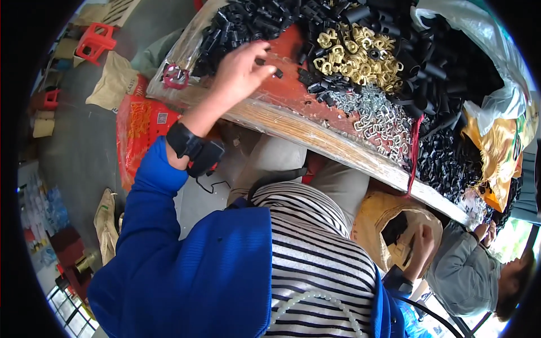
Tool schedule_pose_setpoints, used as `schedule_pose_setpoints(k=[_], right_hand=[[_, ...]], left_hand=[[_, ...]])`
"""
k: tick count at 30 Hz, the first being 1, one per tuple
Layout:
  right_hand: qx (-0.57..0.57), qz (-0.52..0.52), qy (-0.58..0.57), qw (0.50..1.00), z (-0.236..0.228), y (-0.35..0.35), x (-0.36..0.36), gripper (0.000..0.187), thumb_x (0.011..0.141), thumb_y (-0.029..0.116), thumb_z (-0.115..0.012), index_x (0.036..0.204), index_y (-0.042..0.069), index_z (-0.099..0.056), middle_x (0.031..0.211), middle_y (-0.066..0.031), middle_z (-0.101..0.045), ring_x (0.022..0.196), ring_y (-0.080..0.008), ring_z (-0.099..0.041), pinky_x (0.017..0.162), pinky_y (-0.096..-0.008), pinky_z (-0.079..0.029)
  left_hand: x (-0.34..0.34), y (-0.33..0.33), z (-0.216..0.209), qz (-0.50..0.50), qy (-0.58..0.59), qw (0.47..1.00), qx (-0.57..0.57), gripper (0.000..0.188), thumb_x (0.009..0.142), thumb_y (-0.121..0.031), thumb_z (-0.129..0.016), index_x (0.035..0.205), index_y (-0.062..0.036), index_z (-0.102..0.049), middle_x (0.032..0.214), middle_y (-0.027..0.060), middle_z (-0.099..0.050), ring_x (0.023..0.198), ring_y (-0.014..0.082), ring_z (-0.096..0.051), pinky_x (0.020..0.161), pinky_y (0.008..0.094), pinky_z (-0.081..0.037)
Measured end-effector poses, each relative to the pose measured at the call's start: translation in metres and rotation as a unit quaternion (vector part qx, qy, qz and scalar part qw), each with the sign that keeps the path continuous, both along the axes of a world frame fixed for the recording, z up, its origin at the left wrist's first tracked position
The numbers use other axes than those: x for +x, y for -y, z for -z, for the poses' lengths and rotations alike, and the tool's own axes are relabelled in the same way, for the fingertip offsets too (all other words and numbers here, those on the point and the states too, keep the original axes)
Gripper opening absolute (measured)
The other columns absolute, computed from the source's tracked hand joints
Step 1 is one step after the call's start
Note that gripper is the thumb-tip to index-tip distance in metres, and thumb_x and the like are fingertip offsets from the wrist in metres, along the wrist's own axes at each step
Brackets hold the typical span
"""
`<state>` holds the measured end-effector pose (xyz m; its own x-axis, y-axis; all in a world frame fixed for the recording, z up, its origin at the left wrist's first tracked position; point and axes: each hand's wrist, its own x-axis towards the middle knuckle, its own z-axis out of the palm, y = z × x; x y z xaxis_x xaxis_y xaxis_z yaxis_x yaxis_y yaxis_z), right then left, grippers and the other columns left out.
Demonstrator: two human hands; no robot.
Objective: The person picks up a black plastic component and a metal clip by hand, fits the clip into the component, and then presses a second black plastic part onto the assembly before placing it into a bag.
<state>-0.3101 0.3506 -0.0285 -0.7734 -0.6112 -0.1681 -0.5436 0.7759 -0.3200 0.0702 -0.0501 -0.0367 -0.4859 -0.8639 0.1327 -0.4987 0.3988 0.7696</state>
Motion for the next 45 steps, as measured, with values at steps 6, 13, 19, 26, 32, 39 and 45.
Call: schedule_pose_setpoints(k=[6,13,19,26,32,39,45], right_hand=[[-0.175,-0.067,-0.158,0.97,-0.007,0.071,0.012,0.02,0.074,0.009,-0.054,0.091,0.0,-0.053,0.085,-0.0079,-0.055,0.078,-0.018,-0.052,0.07,-0.0276,-0.04],[-0.269,-0.281,-0.044,0.92,-0.006,0.21,0.055,0.014,0.069,-0.003,-0.056,0.083,0.0,-0.057,0.085,-0.0074,-0.055,0.08,-0.0166,-0.052,0.071,-0.0266,-0.041],[-0.254,-0.443,0.036,0.859,0.008,0.273,0.118,0.014,0.066,-0.003,-0.057,0.08,0.0,-0.056,0.079,-0.0097,-0.054,0.072,-0.0215,-0.053,0.065,-0.0266,-0.042],[-0.21,-0.438,0.026,0.874,0.024,0.286,0.158,0.008,0.068,0.008,-0.058,0.074,0.004,-0.054,0.07,-0.0087,-0.051,0.063,-0.0266,-0.053,0.054,-0.0329,-0.043],[-0.164,-0.425,-0.028,0.89,0.028,0.294,0.168,0.012,0.07,0.015,-0.055,0.071,0.005,-0.048,0.069,-0.0098,-0.05,0.061,-0.0294,-0.052,0.051,-0.0361,-0.042],[-0.167,-0.433,-0.048,0.885,0.028,0.285,0.17,0.013,0.071,0.014,-0.052,0.076,0.004,-0.045,0.069,-0.0121,-0.048,0.061,-0.0318,-0.051,0.052,-0.0379,-0.041],[-0.218,-0.411,0.047,0.884,0.022,0.282,0.155,0.011,0.073,0.008,-0.05,0.078,0.002,-0.043,0.065,-0.012,-0.049,0.056,-0.0248,-0.051,0.053,-0.0324,-0.041]], left_hand=[[0.012,0.031,-0.004,-0.081,0.228,0.925,-0.292,0.031,0.067,-0.017,-0.06,0.095,-0.0058,-0.051,0.096,0.0086,-0.049,0.07,0.03,-0.055,0.062,0.0363,-0.046],[0.007,0.038,0.006,-0.003,0.222,0.938,-0.267,0.022,0.07,-0.01,-0.055,0.092,-0.0052,-0.052,0.09,0.0092,-0.049,0.07,0.0297,-0.054,0.06,0.0349,-0.045],[-0.005,0.027,0.02,0.086,0.132,0.966,-0.204,0.018,0.071,-0.005,-0.053,0.089,-0.0032,-0.053,0.085,0.01,-0.049,0.067,0.0288,-0.053,0.058,0.0336,-0.045],[-0.012,0.005,-0.006,0.002,0.038,0.974,-0.224,0.022,0.07,-0.008,-0.055,0.092,-0.004,-0.053,0.085,0.0082,-0.049,0.066,0.0267,-0.054,0.058,0.0333,-0.045],[0.015,0.002,-0.003,-0.073,0.179,0.938,-0.287,0.028,0.069,-0.01,-0.057,0.096,-0.0052,-0.051,0.094,0.0088,-0.047,0.069,0.0284,-0.055,0.059,0.0354,-0.045],[0.023,0.005,0.003,-0.076,0.232,0.95,-0.197,0.03,0.067,-0.008,-0.058,0.097,-0.0045,-0.052,0.096,0.0093,-0.049,0.074,0.031,-0.053,0.062,0.0376,-0.045],[0.024,0.008,0.002,-0.006,0.1,0.982,-0.161,0.025,0.068,-0.005,-0.057,0.093,-0.0026,-0.052,0.081,0.0092,-0.053,0.066,0.0235,-0.055,0.057,0.0315,-0.045]])
